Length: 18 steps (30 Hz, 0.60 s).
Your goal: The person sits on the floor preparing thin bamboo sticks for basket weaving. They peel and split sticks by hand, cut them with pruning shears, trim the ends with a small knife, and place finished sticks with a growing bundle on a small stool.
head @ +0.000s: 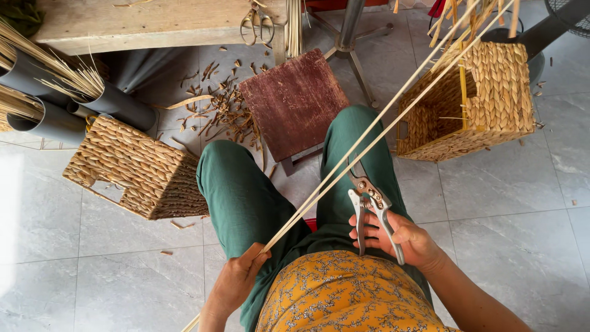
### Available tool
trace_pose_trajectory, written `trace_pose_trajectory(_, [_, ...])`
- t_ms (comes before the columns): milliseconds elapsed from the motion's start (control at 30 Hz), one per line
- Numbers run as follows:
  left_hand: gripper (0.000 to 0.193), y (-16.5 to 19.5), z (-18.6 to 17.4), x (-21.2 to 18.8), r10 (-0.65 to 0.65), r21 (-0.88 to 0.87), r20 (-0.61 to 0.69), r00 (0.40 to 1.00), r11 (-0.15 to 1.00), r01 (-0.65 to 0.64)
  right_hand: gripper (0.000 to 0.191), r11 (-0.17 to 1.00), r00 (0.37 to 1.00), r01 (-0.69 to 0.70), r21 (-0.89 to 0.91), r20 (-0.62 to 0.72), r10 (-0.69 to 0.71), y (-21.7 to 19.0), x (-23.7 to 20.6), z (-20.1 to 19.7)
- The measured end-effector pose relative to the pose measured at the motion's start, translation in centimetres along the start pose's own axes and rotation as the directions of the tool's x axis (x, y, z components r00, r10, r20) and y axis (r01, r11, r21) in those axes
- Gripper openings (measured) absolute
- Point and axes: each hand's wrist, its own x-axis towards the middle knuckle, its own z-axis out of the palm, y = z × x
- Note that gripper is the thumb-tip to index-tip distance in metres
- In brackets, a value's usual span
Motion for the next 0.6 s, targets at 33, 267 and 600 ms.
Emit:
trace_pose_trajectory(33, [0.021,-0.5,-0.1,-0.3,-0.094,0.022,0.022,0.995,0.995,0.094,0.096,1.0,1.0,0.004,-0.002,-0.02,-0.004,0.0,0.0,0.0])
trace_pose_trajectory(267, [0.022,-5.3,-0.9,-3.1,-0.335,0.137,-0.058,0.941,0.931,0.339,0.095,0.996,0.993,0.061,-0.059,-0.096,-0.067,-0.2,0.2,0.1])
trace_pose_trajectory(600, [0.02,-8.3,-3.3,-6.6,-0.339,0.188,-0.268,0.902,0.9,0.394,0.094,0.989,0.988,0.115,-0.09,-0.093,-0.123,-1.4,-0.8,-0.3])
